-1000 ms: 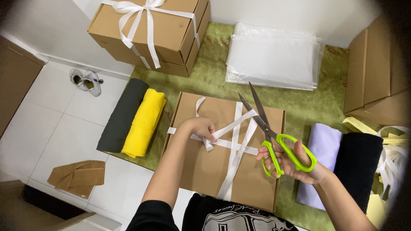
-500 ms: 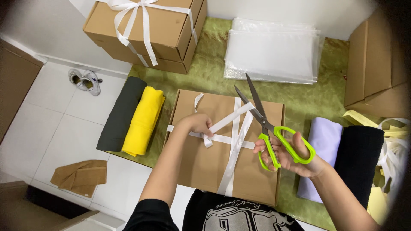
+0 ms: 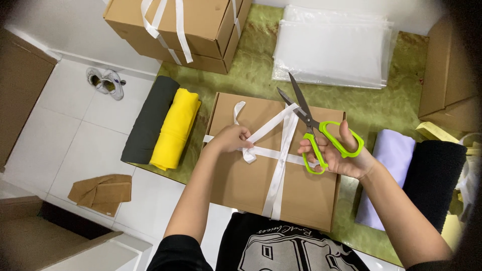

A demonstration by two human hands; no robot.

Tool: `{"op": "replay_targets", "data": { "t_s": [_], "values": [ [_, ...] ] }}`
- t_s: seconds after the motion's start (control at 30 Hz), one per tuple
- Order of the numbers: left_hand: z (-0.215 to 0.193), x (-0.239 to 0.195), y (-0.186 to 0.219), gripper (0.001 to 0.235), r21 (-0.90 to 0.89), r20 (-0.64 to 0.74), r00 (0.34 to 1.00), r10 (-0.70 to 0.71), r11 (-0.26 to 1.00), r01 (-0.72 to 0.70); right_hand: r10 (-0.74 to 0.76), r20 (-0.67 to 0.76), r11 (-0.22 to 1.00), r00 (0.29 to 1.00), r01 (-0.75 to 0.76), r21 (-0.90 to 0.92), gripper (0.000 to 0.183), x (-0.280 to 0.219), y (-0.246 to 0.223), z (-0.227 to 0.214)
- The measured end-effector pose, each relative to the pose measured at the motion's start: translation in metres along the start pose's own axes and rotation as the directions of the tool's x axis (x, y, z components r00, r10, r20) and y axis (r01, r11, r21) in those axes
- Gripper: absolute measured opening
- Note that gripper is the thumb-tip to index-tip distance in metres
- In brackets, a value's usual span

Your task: Pack an item into a cardboard box and tie a decorative ribbon around it.

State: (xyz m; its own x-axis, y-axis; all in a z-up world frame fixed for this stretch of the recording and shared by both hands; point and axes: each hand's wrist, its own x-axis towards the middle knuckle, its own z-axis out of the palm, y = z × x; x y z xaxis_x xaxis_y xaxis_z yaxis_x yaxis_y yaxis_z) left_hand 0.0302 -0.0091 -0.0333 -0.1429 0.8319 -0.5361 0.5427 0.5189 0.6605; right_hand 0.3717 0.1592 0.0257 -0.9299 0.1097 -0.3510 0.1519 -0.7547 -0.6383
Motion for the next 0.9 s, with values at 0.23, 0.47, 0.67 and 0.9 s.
{"op": "replay_targets", "data": {
  "t_s": [0.23, 0.47, 0.67, 0.9],
  "values": [
    [0.009, -0.023, 0.001, 0.028, -0.180, -0.088, 0.996, -0.017, 0.984, 0.001, 0.053, -0.014, 0.998, 0.999, -0.053, -0.043, 0.120, 0.021, -0.013, -0.003],
    [0.041, -0.042, -0.001, 0.042, -0.141, -0.354, 0.932, 0.076, 0.981, -0.133, 0.119, -0.056, 0.991, 0.991, -0.122, -0.063, 0.120, 0.035, -0.009, -0.015],
    [0.072, -0.076, 0.006, 0.057, 0.007, -0.572, 0.782, 0.247, 0.955, -0.297, 0.120, -0.073, 0.988, 0.990, -0.127, -0.093, 0.121, 0.045, -0.006, -0.017],
    [0.117, -0.145, 0.040, 0.059, 0.359, -0.251, 0.748, 0.614, 0.777, -0.517, 0.037, -0.082, 0.998, 0.996, -0.041, -0.053, 0.121, 0.044, 0.012, -0.005]
  ]
}}
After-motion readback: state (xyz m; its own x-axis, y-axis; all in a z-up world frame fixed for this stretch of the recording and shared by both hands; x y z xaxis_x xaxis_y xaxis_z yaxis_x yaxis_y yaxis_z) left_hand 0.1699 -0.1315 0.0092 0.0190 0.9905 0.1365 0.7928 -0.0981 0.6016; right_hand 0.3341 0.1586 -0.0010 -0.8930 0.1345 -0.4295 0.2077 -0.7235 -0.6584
